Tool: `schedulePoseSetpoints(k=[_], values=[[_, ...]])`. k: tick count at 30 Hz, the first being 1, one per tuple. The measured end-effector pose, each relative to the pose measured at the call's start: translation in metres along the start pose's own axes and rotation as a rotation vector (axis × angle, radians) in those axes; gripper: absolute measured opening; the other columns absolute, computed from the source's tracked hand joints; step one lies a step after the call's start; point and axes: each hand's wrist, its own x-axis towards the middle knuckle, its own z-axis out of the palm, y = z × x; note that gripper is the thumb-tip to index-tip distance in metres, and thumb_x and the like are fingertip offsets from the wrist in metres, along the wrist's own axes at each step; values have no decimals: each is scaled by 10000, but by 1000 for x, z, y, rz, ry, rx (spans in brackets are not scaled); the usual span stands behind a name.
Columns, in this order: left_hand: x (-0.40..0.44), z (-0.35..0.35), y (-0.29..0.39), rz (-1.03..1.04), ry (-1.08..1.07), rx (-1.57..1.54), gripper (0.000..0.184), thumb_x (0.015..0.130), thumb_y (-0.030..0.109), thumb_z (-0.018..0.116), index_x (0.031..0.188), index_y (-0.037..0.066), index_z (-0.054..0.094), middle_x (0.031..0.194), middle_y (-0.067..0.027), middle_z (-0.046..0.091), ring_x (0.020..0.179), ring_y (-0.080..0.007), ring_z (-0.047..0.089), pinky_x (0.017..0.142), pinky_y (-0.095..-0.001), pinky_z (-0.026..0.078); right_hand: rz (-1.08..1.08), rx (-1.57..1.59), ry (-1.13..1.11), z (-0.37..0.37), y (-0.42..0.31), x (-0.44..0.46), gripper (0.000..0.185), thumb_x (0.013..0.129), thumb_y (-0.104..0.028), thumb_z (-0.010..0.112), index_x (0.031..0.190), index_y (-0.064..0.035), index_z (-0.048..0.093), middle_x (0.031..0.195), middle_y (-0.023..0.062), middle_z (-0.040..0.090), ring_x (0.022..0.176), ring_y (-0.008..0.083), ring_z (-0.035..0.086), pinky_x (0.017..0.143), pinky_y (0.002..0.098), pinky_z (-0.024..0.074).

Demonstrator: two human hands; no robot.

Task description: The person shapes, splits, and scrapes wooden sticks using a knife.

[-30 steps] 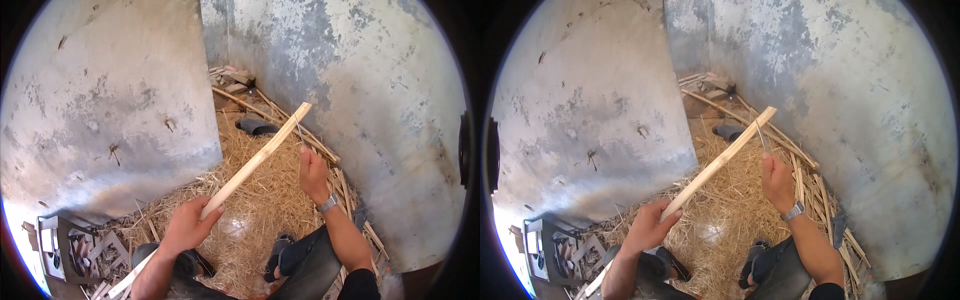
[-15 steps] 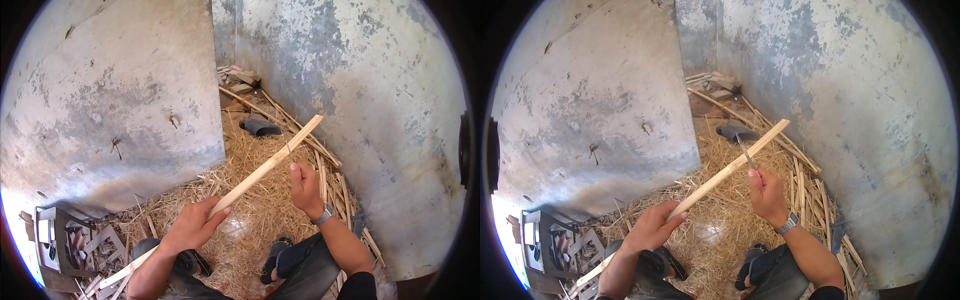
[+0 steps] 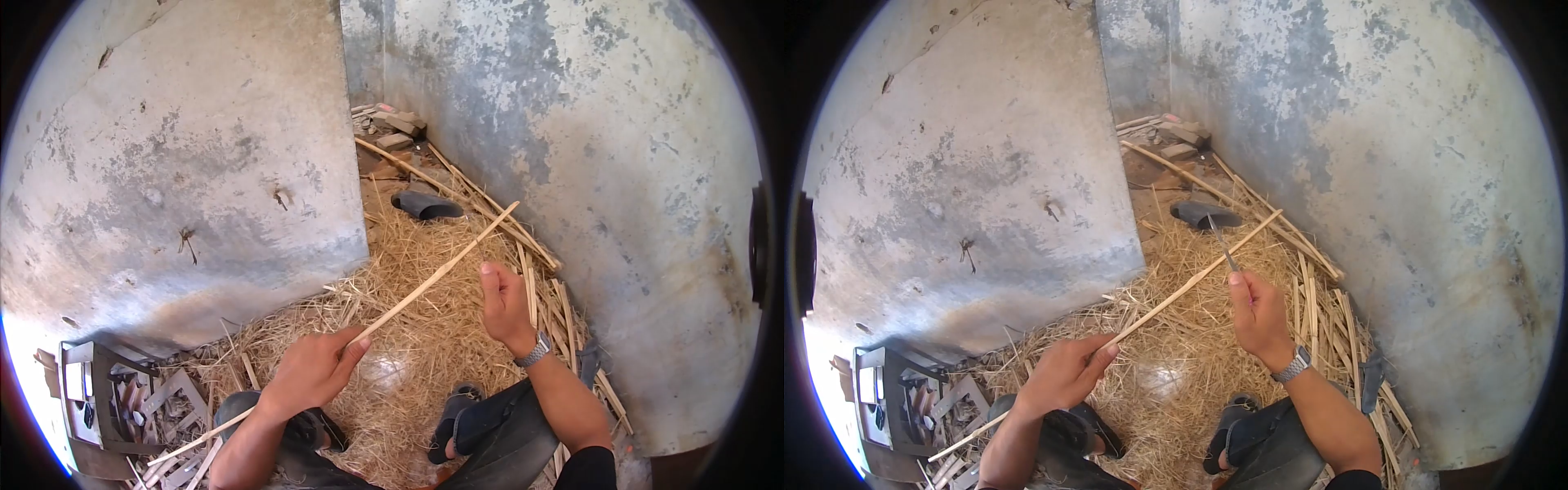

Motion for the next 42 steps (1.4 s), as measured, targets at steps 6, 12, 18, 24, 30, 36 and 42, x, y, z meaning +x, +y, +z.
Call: schedulePoseSetpoints(k=[6, 12, 18, 24, 30, 36, 42], values=[[4, 3, -8, 145, 128, 212, 381, 1069, 334, 521, 841, 53, 642, 654, -125, 647, 644, -377, 653, 610, -464, 482, -22, -21, -32, 3, 4, -1, 455, 1076, -311, 515, 735, -9, 512, 563, 42, 408, 528, 122, 368, 504, 350, 301], [6, 1, -8, 110, 120, 233, 370, 1072, 321, 514, 830, 74, 645, 638, -74, 669, 630, -350, 671, 610, -455, 506, -4, -4, -52, 5, -1, -1, 458, 1078, -313, 512, 739, -5, 514, 563, 46, 402, 532, 124, 367, 506, 351, 302], [6, 2, -7, 122, 79, 238, 371, 1076, 325, 508, 838, 79, 650, 631, -53, 680, 627, -337, 680, 605, -446, 510, -1, -4, -33, 8, -3, 0, 405, 1043, -336, 581, 809, -6, 556, 578, 35, 420, 536, 112, 380, 510, 337, 315], [6, 4, -7, 142, 77, 230, 325, 1064, 297, 536, 868, 68, 656, 635, -67, 678, 625, -340, 679, 599, -445, 507, 177, 31, -57, 13, -3, 0, 398, 945, -394, 737, 935, -5, 649, 650, 4, 523, 597, 77, 438, 542, 298, 365], [4, 8, -1, 182, 104, 208, 259, 1033, 283, 594, 961, 54, 691, 652, -156, 643, 651, -393, 655, 603, -453, 504, 322, 312, -99, 18, -2, -1, 353, 949, -360, 752, 909, -25, 647, 684, -33, 544, 624, 52, 441, 550, 276, 377], [-3, -4, -7, 188, -2, 267, 280, 1021, 332, 604, 976, 64, 672, 658, -191, 615, 674, -437, 632, 624, -510, 482, 527, 419, 9, 1, 2, 8, 287, 968, -310, 722, 863, -110, 546, 621, -63, 482, 469, 40, 421, 416, 251, 337], [-7, -8, -11, 89, 50, 272, 312, 1006, 370, 617, 933, 67, 623, 685, -201, 625, 716, -460, 628, 639, -540, 467, 393, 421, 347, -42, 19, 33, 308, 989, -315, 679, 830, -149, 474, 596, -79, 434, 431, 28, 395, 374, 234, 293]])
